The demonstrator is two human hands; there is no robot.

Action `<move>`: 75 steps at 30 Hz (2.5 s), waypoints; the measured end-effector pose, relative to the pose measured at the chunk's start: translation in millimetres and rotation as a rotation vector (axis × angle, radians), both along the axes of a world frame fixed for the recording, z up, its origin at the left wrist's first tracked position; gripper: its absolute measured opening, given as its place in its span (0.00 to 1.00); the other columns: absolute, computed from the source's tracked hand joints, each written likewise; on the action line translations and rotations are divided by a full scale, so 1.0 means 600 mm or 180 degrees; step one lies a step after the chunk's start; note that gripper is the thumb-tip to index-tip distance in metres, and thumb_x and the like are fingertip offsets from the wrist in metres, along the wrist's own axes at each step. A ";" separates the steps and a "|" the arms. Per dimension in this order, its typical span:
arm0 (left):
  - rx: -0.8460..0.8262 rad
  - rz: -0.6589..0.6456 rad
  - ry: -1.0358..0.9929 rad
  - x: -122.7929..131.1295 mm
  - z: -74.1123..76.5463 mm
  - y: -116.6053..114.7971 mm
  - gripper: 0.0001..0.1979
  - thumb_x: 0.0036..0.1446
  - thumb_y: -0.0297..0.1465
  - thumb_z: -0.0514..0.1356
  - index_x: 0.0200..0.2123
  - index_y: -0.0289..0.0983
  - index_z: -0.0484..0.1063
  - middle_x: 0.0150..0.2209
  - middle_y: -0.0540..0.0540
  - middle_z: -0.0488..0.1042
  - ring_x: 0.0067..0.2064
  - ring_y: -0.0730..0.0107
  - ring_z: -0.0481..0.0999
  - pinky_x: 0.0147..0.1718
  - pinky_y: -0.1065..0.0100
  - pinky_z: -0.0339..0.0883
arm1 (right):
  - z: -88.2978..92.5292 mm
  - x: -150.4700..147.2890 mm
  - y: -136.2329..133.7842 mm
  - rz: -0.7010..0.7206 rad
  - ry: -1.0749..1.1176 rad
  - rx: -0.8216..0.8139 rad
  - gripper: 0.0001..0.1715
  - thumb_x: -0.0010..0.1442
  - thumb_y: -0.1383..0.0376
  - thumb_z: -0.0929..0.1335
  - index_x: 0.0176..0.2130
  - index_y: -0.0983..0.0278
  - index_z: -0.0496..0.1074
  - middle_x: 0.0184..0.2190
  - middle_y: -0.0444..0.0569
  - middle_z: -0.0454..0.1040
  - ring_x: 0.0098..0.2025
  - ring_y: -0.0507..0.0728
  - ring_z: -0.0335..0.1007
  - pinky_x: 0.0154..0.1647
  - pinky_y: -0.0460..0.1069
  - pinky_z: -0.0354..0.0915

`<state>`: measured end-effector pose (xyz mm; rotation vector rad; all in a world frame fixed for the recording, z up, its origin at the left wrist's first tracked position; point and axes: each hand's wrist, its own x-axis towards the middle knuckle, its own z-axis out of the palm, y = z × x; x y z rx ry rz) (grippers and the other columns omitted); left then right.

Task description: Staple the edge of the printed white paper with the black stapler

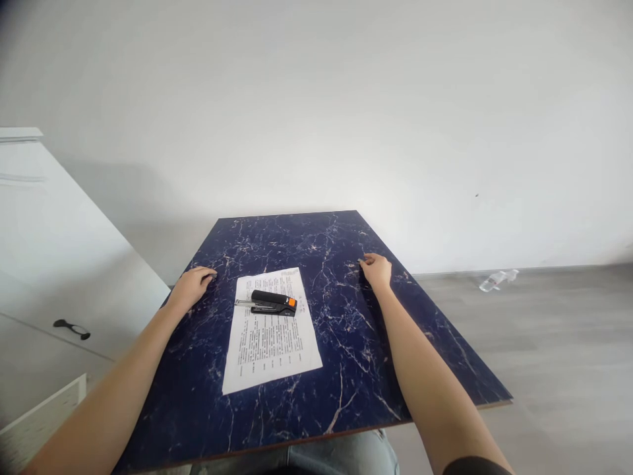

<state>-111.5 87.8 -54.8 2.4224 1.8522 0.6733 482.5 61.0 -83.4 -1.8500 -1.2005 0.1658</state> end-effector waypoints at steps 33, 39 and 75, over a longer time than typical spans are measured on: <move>-0.1330 -0.0928 -0.4268 0.199 0.031 -0.102 0.18 0.57 0.43 0.70 0.44 0.38 0.74 0.34 0.45 0.79 0.31 0.74 0.72 0.32 0.70 0.65 | 0.078 -0.334 -0.161 0.3262 -0.0726 0.0315 0.14 0.62 0.63 0.73 0.48 0.57 0.75 0.42 0.50 0.79 0.43 0.61 0.76 0.45 0.57 0.72; -0.1244 -0.1018 -0.4220 0.204 0.023 -0.102 0.18 0.57 0.43 0.71 0.43 0.38 0.75 0.33 0.46 0.79 0.29 0.75 0.71 0.30 0.70 0.64 | 0.078 -0.306 -0.145 0.3024 -0.0938 0.0297 0.08 0.61 0.63 0.73 0.41 0.59 0.73 0.35 0.46 0.76 0.35 0.56 0.71 0.37 0.52 0.67; -0.0481 -0.1686 -0.1410 0.187 0.013 -0.095 0.09 0.58 0.39 0.70 0.42 0.45 0.85 0.39 0.44 0.81 0.41 0.61 0.77 0.42 0.60 0.69 | 0.078 -0.281 -0.134 0.3301 -0.0917 0.0176 0.11 0.63 0.60 0.72 0.45 0.59 0.73 0.38 0.47 0.77 0.35 0.56 0.71 0.36 0.52 0.68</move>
